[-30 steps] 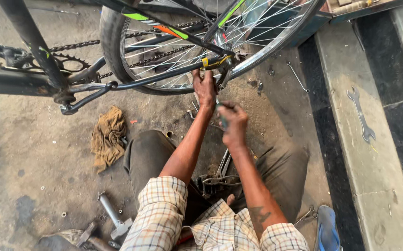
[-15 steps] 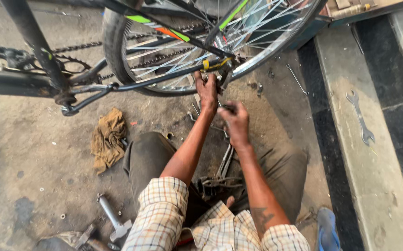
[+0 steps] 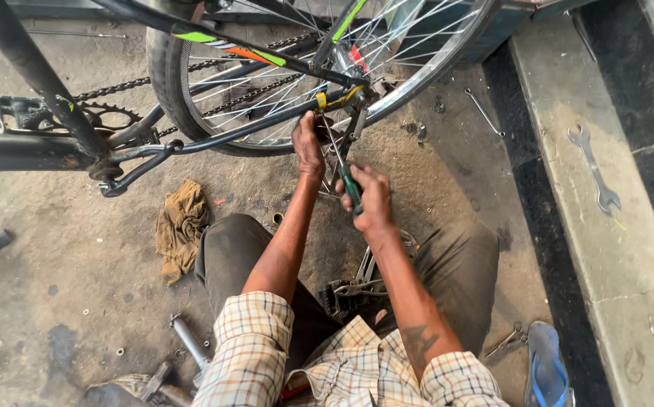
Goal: The person is repairing a bicycle by adjusting the rear wheel area. They use a screwdriver to loosen a bolt, then a hammer to tap a small metal part on the ground. After retrieving a bolt from a container, they reattach and tighten the part on the bicycle frame.
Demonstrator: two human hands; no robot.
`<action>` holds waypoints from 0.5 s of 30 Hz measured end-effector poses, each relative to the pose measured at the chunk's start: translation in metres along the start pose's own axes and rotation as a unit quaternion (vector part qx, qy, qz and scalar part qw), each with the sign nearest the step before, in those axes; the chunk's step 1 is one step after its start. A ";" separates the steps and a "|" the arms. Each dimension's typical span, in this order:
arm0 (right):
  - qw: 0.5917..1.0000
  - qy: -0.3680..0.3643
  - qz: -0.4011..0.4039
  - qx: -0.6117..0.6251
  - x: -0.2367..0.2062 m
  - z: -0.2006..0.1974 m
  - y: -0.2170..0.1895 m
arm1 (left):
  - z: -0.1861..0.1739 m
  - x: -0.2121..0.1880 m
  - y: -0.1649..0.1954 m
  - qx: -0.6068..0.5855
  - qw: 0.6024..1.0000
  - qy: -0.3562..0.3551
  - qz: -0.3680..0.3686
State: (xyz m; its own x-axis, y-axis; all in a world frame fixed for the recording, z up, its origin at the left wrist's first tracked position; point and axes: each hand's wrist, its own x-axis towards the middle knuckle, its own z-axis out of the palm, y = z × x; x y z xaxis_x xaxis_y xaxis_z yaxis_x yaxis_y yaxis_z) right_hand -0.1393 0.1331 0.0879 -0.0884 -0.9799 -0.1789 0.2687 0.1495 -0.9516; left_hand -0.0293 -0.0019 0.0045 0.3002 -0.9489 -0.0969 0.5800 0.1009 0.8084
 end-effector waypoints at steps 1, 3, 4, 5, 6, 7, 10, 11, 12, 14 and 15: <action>0.994 -0.041 0.049 0.090 0.002 -0.002 0.002 | -0.004 -0.004 0.002 0.013 1.000 -0.018 0.006; 0.994 -0.074 0.049 0.070 0.008 -0.008 0.006 | -0.012 -0.011 0.011 0.114 0.992 -0.023 0.053; 0.997 -0.062 0.006 -0.043 0.010 -0.011 0.009 | -0.016 -0.015 0.018 0.203 0.975 -0.007 0.088; 0.986 -0.045 -0.035 -0.156 0.010 -0.015 0.012 | -0.019 -0.020 0.026 0.289 0.950 0.007 0.118; 0.982 -0.046 -0.094 -0.159 0.010 -0.018 0.016 | -0.021 -0.020 0.036 0.364 0.904 0.003 0.223; 0.974 -0.045 -0.152 -0.163 0.010 -0.021 0.019 | -0.023 -0.019 0.047 0.431 0.843 -0.003 0.324; 0.868 0.025 -0.316 -0.382 0.005 -0.023 0.027 | -0.020 0.003 0.084 0.521 0.664 0.000 0.536; 0.797 0.059 -0.363 -0.480 0.003 -0.022 0.029 | -0.014 0.013 0.093 0.545 0.687 -0.063 0.476; 0.795 0.060 -0.336 -0.501 0.002 -0.019 0.029 | -0.008 0.026 0.102 0.565 0.703 -0.124 0.414; 0.788 0.063 -0.278 -0.545 -0.001 -0.013 0.028 | 0.001 0.041 0.111 0.591 0.703 -0.226 0.325; 0.869 0.053 -0.228 -0.437 -0.002 -0.009 0.027 | 0.003 0.047 0.114 0.601 0.692 -0.263 0.301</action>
State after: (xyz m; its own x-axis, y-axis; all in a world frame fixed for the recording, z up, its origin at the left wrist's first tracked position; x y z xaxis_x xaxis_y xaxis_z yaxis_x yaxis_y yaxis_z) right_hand -0.1408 0.1407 0.0598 -0.0960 -0.9528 0.2882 -0.6433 -0.1616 -0.7484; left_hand 0.0482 -0.0356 0.0937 -0.2872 -0.8524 0.4370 -0.6733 0.5042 0.5408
